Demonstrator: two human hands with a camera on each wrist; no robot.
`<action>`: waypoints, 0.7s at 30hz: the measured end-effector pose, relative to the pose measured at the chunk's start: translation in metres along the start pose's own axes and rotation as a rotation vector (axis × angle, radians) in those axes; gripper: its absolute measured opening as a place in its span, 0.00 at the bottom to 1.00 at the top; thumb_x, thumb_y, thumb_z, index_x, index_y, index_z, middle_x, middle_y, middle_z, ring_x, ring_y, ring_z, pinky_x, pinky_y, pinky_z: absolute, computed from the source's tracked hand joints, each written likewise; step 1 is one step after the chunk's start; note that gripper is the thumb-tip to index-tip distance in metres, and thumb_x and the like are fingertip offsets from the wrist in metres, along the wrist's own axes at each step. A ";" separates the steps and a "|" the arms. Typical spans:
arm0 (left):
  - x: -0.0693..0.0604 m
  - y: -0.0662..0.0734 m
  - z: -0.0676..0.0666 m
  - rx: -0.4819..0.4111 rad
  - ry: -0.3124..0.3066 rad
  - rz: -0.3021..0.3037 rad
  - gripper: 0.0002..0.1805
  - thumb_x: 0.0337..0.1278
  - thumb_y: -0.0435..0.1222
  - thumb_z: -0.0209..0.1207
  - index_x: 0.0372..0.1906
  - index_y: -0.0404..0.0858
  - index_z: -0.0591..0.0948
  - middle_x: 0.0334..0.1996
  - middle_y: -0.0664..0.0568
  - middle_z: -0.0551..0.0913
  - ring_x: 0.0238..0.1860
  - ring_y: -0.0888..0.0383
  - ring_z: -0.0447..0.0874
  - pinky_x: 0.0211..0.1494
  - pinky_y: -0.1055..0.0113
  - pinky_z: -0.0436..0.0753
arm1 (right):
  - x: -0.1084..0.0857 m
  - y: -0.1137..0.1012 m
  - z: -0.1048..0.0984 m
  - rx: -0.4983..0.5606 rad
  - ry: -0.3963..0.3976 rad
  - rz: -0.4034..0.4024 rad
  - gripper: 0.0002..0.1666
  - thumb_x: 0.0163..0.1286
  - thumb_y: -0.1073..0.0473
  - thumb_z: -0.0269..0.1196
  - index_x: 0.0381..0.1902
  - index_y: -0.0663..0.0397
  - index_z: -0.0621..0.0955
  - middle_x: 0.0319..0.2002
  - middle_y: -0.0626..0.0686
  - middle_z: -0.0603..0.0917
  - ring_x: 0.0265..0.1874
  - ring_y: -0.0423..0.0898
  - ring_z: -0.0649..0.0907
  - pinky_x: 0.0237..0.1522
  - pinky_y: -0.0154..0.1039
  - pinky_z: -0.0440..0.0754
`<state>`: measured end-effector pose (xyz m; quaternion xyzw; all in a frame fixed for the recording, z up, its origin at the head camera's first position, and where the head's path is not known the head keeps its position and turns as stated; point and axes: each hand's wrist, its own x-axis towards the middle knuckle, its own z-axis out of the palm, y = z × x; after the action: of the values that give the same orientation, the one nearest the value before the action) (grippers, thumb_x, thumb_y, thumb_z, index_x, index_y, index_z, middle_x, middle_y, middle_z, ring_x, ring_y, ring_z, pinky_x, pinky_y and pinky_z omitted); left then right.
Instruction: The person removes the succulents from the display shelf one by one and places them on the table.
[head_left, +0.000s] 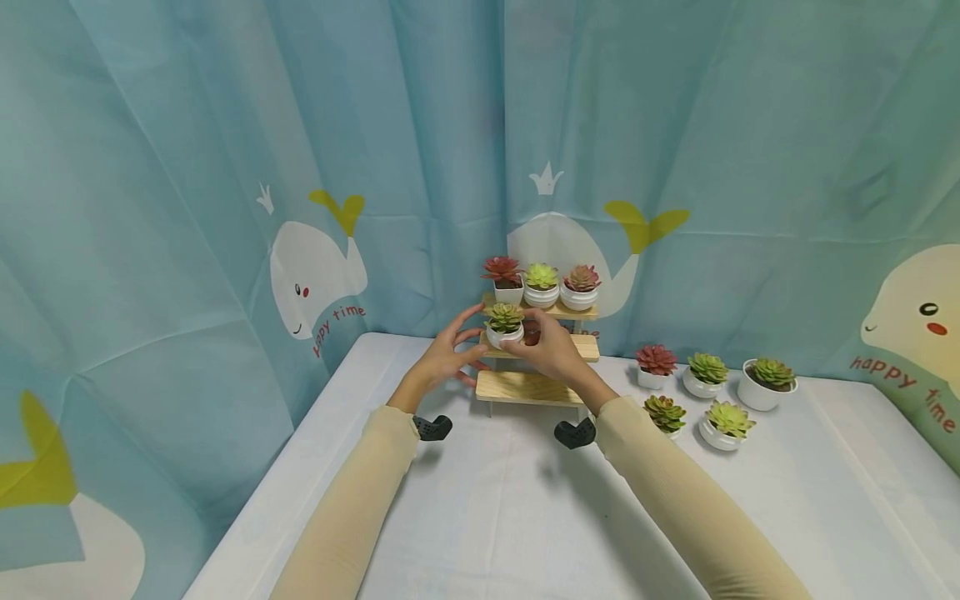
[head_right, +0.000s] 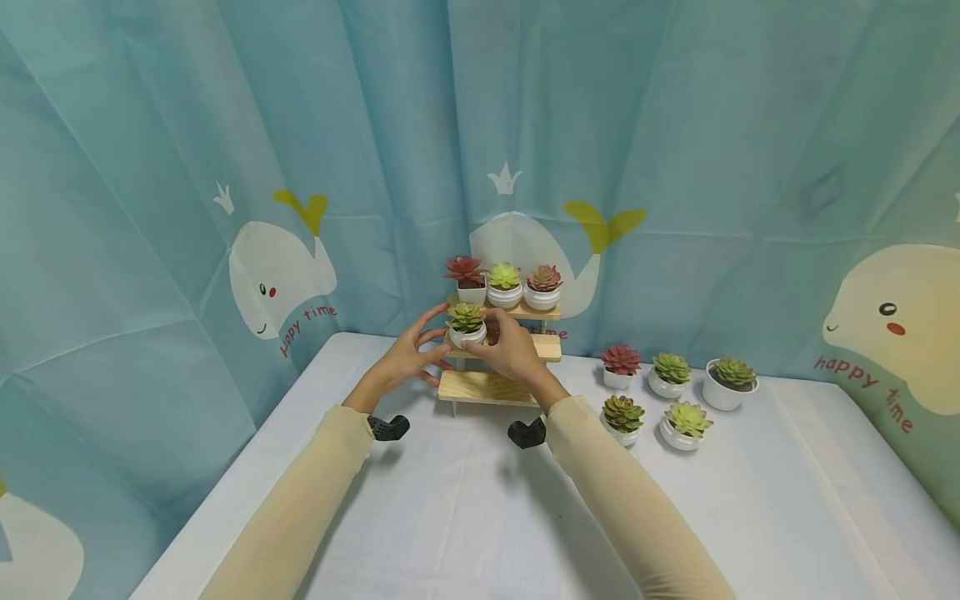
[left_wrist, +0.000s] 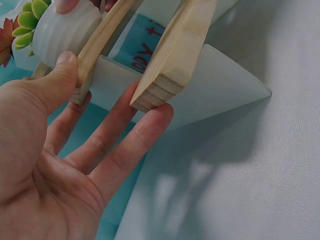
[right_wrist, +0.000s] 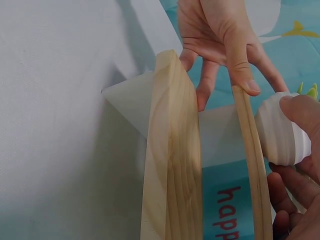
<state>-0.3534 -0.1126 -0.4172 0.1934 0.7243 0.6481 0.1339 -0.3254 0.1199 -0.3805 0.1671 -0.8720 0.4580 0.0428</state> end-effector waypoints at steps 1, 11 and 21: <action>0.000 0.000 0.000 0.001 -0.001 0.001 0.43 0.72 0.37 0.63 0.81 0.68 0.56 0.78 0.40 0.60 0.40 0.43 0.90 0.36 0.40 0.89 | 0.000 0.000 0.000 -0.001 0.001 -0.006 0.38 0.70 0.51 0.72 0.70 0.61 0.71 0.57 0.60 0.82 0.52 0.55 0.84 0.54 0.52 0.84; 0.000 -0.002 0.000 -0.016 0.005 -0.003 0.41 0.72 0.37 0.62 0.80 0.69 0.57 0.78 0.41 0.60 0.42 0.42 0.90 0.35 0.42 0.89 | 0.000 0.002 0.000 0.000 0.015 -0.017 0.37 0.68 0.51 0.73 0.69 0.61 0.73 0.56 0.60 0.83 0.50 0.54 0.84 0.52 0.51 0.85; 0.000 0.000 0.000 -0.016 0.001 -0.003 0.42 0.72 0.36 0.62 0.80 0.68 0.57 0.79 0.39 0.59 0.44 0.34 0.88 0.36 0.41 0.89 | -0.002 0.002 -0.007 -0.003 0.017 -0.015 0.38 0.67 0.52 0.73 0.69 0.59 0.73 0.58 0.60 0.83 0.49 0.54 0.85 0.52 0.50 0.86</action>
<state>-0.3537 -0.1126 -0.4169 0.1906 0.7195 0.6538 0.1361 -0.3248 0.1267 -0.3786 0.1696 -0.8709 0.4580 0.0540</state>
